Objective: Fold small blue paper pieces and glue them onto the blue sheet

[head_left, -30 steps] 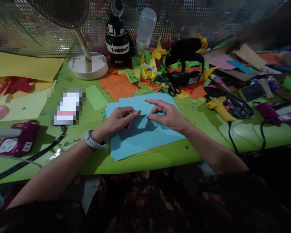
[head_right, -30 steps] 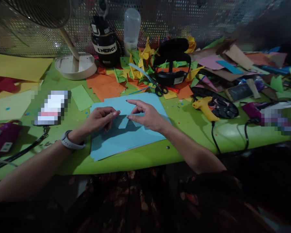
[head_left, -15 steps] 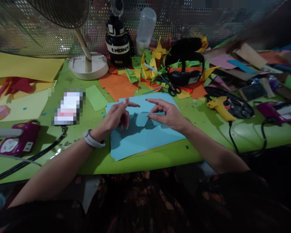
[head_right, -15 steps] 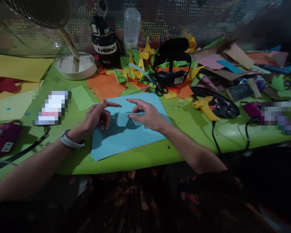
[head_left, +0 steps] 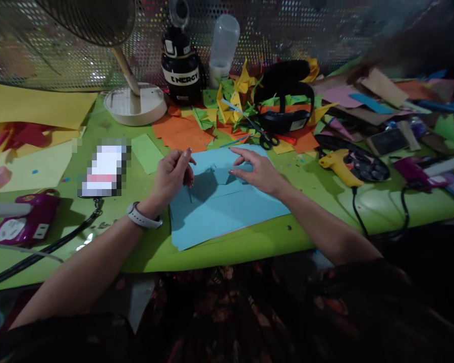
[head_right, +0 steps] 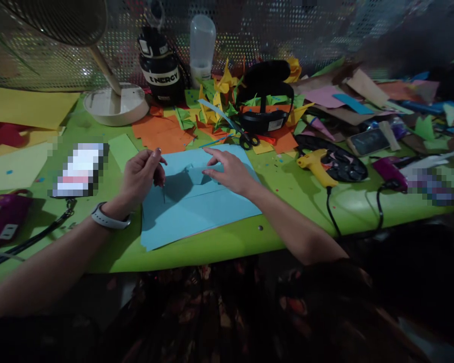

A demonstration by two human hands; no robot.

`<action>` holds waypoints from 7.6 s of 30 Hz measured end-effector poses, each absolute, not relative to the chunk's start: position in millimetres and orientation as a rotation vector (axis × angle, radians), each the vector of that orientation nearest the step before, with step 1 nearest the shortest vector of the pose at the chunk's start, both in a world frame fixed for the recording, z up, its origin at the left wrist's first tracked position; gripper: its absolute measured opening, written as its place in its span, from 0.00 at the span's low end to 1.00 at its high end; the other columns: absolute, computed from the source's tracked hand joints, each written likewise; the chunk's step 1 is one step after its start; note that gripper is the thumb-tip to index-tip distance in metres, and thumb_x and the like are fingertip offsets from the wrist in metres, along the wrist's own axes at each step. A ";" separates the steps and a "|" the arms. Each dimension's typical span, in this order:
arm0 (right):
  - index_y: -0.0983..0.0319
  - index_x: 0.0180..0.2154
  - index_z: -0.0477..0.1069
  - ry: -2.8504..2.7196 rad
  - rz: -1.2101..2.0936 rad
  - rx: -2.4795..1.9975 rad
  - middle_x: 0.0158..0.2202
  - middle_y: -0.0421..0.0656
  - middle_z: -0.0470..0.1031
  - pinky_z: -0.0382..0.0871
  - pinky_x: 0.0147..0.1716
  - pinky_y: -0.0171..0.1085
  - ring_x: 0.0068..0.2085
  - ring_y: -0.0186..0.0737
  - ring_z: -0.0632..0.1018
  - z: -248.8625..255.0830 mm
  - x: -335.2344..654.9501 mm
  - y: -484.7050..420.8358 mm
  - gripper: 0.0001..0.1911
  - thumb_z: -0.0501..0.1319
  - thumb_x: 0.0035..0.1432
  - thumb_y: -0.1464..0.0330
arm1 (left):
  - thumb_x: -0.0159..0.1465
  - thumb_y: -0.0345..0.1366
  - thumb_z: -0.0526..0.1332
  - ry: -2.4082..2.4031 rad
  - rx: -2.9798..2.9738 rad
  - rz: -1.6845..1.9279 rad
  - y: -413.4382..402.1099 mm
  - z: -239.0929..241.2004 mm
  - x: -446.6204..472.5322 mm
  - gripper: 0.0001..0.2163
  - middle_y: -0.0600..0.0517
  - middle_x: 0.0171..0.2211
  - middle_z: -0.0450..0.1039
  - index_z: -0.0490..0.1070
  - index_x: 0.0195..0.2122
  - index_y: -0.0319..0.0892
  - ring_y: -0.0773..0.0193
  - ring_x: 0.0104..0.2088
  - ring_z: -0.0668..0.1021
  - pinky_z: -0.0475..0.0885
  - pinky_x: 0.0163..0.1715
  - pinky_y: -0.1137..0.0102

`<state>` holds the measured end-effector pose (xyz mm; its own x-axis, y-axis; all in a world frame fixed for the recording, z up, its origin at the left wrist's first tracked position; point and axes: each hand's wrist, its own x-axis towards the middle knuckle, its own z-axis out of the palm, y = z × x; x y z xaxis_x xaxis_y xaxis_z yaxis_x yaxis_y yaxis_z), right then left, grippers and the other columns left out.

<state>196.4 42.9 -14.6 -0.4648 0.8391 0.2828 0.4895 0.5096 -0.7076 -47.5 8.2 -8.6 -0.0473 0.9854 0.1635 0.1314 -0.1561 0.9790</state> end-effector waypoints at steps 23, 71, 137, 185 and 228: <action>0.56 0.58 0.69 -1.975 0.421 -1.105 0.48 0.48 0.77 0.65 0.58 0.52 0.53 0.49 0.75 -7.8 204.1 49.3 0.26 0.62 0.61 0.56 | 0.68 0.48 0.57 1.224 2.217 0.927 0.6 -11.3 -47.0 0.18 0.50 0.26 0.75 0.72 0.28 0.41 0.70 0.24 0.72 0.66 0.25 0.74; 0.60 0.30 0.73 -1.553 0.332 -1.219 0.28 0.45 0.78 0.69 0.33 0.38 0.29 0.35 0.75 9.2 287.6 76.1 0.12 0.67 0.56 0.58 | 0.61 0.35 0.59 1.199 2.221 0.700 11.2 -10.1 -49.9 0.17 0.55 0.29 0.71 0.66 0.52 0.42 0.68 0.27 0.72 0.65 0.27 0.73; 0.64 0.30 0.75 -1.462 1.172 -1.224 0.20 0.40 0.71 0.60 0.17 0.34 0.19 0.32 0.68 23.4 272.1 8.6 0.14 0.66 0.53 0.58 | 0.55 0.30 0.56 1.053 1.767 0.592 23.2 -4.4 -55.2 0.02 0.59 0.17 0.65 0.64 0.30 0.42 0.71 0.18 0.67 0.61 0.18 0.75; 0.62 0.40 0.77 -1.956 1.276 -1.240 0.23 0.38 0.67 0.60 0.21 0.35 0.23 0.31 0.64 -0.7 208.7 -16.7 0.20 0.67 0.52 0.53 | 0.55 0.31 0.56 1.068 1.899 0.543 24.1 -7.1 -53.9 0.02 0.59 0.19 0.62 0.66 0.30 0.41 0.71 0.20 0.64 0.57 0.21 0.74; 0.65 0.37 0.78 -1.931 1.273 -1.248 0.22 0.37 0.64 0.58 0.21 0.33 0.24 0.30 0.62 -4.9 208.3 -18.1 0.21 0.68 0.52 0.53 | 0.55 0.32 0.56 1.026 1.916 0.563 23.8 -7.3 -53.3 0.03 0.59 0.19 0.61 0.67 0.29 0.40 0.71 0.20 0.63 0.56 0.20 0.75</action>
